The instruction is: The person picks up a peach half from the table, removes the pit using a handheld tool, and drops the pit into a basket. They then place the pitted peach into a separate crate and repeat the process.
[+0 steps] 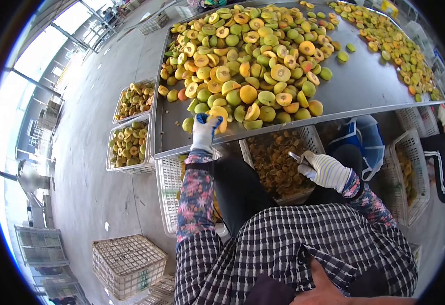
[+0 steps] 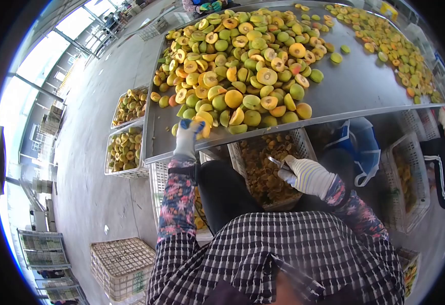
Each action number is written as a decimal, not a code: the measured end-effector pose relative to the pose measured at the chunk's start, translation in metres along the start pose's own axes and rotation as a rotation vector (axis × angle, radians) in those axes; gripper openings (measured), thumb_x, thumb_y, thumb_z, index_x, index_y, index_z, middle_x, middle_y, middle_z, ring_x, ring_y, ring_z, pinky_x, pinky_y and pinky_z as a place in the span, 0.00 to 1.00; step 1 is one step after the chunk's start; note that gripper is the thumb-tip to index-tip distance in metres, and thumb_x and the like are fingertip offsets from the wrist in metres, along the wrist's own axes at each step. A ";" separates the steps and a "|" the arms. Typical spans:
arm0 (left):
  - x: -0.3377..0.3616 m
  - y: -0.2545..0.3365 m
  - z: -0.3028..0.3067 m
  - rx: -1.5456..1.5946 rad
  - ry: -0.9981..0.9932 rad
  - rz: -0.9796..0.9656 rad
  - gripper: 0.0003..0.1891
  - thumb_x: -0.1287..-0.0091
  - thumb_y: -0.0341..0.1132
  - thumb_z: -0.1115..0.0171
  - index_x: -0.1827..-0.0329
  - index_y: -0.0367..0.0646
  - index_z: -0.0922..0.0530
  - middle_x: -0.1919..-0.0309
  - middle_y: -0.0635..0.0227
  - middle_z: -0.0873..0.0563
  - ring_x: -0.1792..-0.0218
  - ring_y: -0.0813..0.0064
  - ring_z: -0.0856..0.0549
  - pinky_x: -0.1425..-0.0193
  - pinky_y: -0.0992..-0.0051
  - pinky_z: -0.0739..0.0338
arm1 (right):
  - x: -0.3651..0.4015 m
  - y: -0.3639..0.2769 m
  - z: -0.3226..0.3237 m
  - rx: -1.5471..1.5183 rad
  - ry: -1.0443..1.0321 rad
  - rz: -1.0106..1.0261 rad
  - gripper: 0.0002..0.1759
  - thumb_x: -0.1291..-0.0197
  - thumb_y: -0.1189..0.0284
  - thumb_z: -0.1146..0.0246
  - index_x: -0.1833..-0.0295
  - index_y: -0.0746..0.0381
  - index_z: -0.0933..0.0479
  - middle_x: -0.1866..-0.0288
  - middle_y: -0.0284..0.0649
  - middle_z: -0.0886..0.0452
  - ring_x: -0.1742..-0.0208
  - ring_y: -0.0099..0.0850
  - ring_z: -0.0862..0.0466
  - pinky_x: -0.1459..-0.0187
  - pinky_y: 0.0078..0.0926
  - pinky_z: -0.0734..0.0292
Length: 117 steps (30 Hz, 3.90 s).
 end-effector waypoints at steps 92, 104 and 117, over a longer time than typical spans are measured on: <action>0.130 0.024 -0.182 0.613 -0.373 0.286 0.27 0.27 0.56 0.46 0.55 0.34 0.25 0.63 0.54 0.18 0.64 0.53 0.14 0.61 0.56 0.16 | -0.015 -0.010 -0.060 -1.161 -0.236 -0.186 0.14 0.27 0.59 0.47 0.48 0.57 0.29 0.73 0.33 0.24 0.75 0.24 0.22 0.74 0.21 0.26; 0.132 0.014 -0.207 0.823 -0.438 0.509 0.24 0.29 0.57 0.43 0.60 0.40 0.21 0.66 0.58 0.14 0.63 0.56 0.14 0.58 0.52 0.16 | -0.005 0.005 -0.059 -1.077 -0.126 -0.260 0.13 0.31 0.62 0.41 0.48 0.58 0.27 0.75 0.27 0.28 0.79 0.18 0.29 0.77 0.19 0.34; 0.105 0.051 -0.077 0.202 -0.030 -0.289 0.18 0.24 0.43 0.47 0.53 0.35 0.20 0.61 0.65 0.14 0.61 0.73 0.15 0.55 0.73 0.20 | 0.009 0.039 0.009 -0.089 0.188 -0.033 0.18 0.37 0.65 0.35 0.51 0.69 0.27 0.62 0.51 0.18 0.58 0.48 0.17 0.56 0.36 0.24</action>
Point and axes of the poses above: each hand's wrist, its own x-axis away from the middle knuckle, its own z-axis out of the back of the hand, y = z × x, the point moved 8 cm from there along -x, towards the middle knuckle
